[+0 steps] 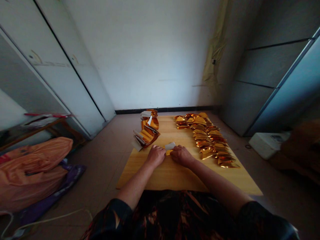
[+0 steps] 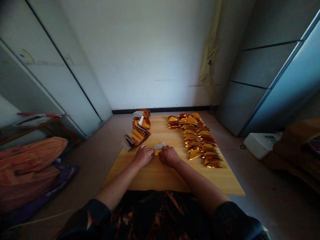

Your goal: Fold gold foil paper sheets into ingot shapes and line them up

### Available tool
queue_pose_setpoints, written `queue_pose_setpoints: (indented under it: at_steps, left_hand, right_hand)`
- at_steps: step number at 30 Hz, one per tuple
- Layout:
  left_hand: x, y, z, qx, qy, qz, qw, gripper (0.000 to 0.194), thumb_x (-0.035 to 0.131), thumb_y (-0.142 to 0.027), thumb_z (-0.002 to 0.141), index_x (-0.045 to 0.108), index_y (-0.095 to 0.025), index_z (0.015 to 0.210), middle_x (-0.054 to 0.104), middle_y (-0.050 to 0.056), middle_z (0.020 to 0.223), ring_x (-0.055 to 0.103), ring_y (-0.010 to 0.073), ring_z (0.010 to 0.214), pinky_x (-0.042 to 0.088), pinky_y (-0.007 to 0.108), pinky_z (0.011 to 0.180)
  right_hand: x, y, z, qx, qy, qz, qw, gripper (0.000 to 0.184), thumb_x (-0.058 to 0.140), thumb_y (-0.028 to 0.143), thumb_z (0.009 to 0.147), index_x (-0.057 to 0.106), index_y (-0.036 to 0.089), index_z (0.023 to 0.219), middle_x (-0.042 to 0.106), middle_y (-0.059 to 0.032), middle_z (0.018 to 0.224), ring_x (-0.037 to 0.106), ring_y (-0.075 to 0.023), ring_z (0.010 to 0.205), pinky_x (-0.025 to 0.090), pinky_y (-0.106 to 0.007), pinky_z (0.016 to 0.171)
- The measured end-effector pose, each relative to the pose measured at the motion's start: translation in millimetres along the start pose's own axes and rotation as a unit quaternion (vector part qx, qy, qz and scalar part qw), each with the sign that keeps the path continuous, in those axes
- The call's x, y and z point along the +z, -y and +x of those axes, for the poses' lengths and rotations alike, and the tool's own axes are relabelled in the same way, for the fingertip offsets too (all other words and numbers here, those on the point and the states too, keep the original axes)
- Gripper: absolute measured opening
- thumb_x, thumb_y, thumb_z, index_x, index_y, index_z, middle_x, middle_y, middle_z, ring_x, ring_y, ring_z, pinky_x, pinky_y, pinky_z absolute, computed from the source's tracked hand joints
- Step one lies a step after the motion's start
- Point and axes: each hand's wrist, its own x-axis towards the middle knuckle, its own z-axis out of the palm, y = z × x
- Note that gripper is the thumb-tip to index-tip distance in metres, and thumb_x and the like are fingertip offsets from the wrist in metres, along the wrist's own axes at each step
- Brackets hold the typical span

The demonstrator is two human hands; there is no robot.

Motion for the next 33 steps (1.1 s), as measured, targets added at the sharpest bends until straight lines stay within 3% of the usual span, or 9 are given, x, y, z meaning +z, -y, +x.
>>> queue_pose_setpoints:
  at_steps: [5, 11, 20, 23, 33]
  left_hand:
    - [9.5, -14.0, -0.4, -0.068, -0.005, 0.012, 0.998, 0.023, 0.044, -0.009, 0.082, 0.065, -0.016, 0.086, 0.069, 0.011, 0.085, 0.063, 0.0222, 0.084, 0.045, 0.036, 0.077]
    - [13.4, -28.2, -6.2, -0.096, -0.025, 0.018, 0.995, 0.018, 0.050, -0.024, 0.084, 0.064, -0.014, 0.090, 0.069, 0.012, 0.090, 0.064, 0.0230, 0.086, 0.049, 0.036, 0.080]
    - [16.7, 7.6, -11.7, -0.020, -0.038, -0.050, 0.998, 0.017, 0.048, -0.013, 0.085, 0.063, -0.019, 0.087, 0.070, 0.006, 0.099, 0.064, 0.0182, 0.092, 0.049, 0.032, 0.087]
    - [17.4, 17.3, -13.1, -0.002, -0.041, -0.082, 0.996, 0.009, 0.055, -0.018, 0.082, 0.063, -0.021, 0.086, 0.070, 0.004, 0.103, 0.064, 0.0179, 0.096, 0.048, 0.031, 0.090]
    - [20.1, 16.4, -12.9, -0.003, -0.063, -0.087, 0.994, 0.010, 0.056, -0.015, 0.082, 0.064, -0.020, 0.084, 0.070, 0.005, 0.101, 0.065, 0.0177, 0.095, 0.049, 0.031, 0.088]
  right_hand:
    - [9.3, -12.7, 0.8, -0.037, -0.020, 0.027, 0.999, 0.023, 0.046, 0.024, 0.091, 0.068, 0.018, 0.086, 0.063, -0.0086, 0.095, 0.052, -0.0174, 0.088, 0.036, -0.029, 0.083]
    - [1.6, -33.1, -6.5, -0.021, -0.029, 0.049, 0.998, 0.021, 0.049, 0.030, 0.091, 0.068, 0.024, 0.099, 0.064, -0.0061, 0.105, 0.051, -0.0184, 0.095, 0.036, -0.029, 0.080]
    - [10.5, -23.4, -6.6, -0.045, -0.027, 0.052, 0.997, 0.022, 0.050, 0.033, 0.091, 0.067, 0.023, 0.099, 0.063, -0.0064, 0.104, 0.050, -0.0189, 0.096, 0.035, -0.030, 0.082]
    - [14.0, -18.6, -5.5, -0.034, -0.027, 0.044, 0.998, 0.021, 0.051, 0.033, 0.090, 0.067, 0.023, 0.098, 0.062, -0.0064, 0.104, 0.050, -0.0192, 0.096, 0.034, -0.030, 0.081]
    - [14.7, -19.0, -3.7, -0.034, -0.049, 0.048, 0.997, 0.022, 0.050, 0.033, 0.092, 0.068, 0.023, 0.096, 0.062, -0.0056, 0.099, 0.051, -0.0184, 0.094, 0.035, -0.030, 0.080]
